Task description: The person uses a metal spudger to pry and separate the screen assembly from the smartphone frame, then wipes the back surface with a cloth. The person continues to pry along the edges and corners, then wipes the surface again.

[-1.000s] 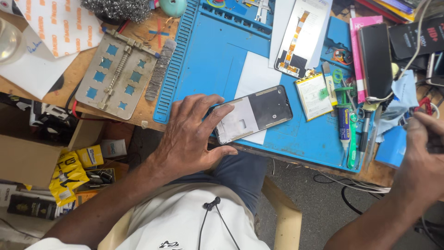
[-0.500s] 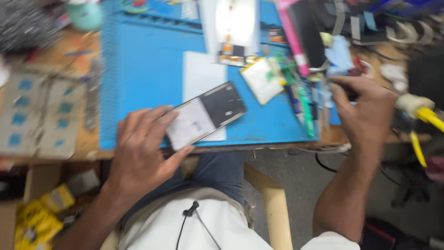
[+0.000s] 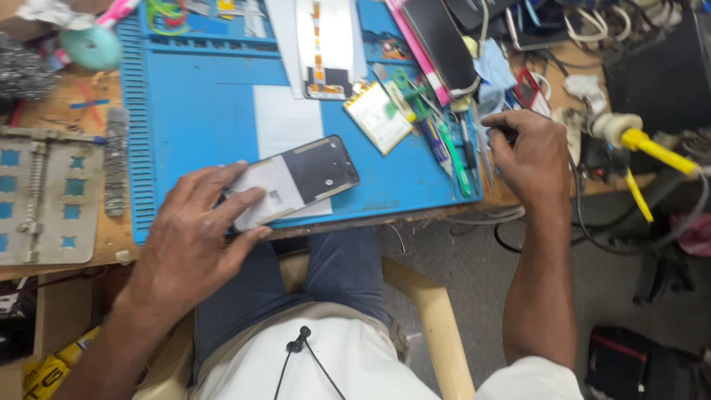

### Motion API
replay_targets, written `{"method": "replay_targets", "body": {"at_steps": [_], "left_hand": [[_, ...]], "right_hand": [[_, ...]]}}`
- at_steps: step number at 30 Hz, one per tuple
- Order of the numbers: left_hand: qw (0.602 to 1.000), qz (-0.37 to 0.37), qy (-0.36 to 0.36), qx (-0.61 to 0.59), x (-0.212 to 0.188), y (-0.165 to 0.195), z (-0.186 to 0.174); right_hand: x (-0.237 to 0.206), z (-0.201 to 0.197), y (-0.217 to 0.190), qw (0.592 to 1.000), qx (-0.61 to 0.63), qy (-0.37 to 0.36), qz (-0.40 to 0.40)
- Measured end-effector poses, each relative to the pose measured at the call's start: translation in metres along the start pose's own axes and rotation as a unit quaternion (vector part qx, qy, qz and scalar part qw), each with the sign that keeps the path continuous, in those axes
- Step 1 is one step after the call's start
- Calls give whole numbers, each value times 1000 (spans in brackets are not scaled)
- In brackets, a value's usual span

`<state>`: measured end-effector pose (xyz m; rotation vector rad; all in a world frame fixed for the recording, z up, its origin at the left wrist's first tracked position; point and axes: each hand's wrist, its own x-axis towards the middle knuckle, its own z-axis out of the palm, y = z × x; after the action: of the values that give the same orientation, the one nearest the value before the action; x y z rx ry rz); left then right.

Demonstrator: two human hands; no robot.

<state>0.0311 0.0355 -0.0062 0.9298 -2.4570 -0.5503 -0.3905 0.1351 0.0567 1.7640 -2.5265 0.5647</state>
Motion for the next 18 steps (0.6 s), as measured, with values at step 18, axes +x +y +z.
{"method": "replay_targets", "body": {"at_steps": [18], "left_hand": [[995, 95, 28, 12, 1, -12, 5]], "right_hand": [[-42, 8, 49, 990, -140, -26, -22]]}}
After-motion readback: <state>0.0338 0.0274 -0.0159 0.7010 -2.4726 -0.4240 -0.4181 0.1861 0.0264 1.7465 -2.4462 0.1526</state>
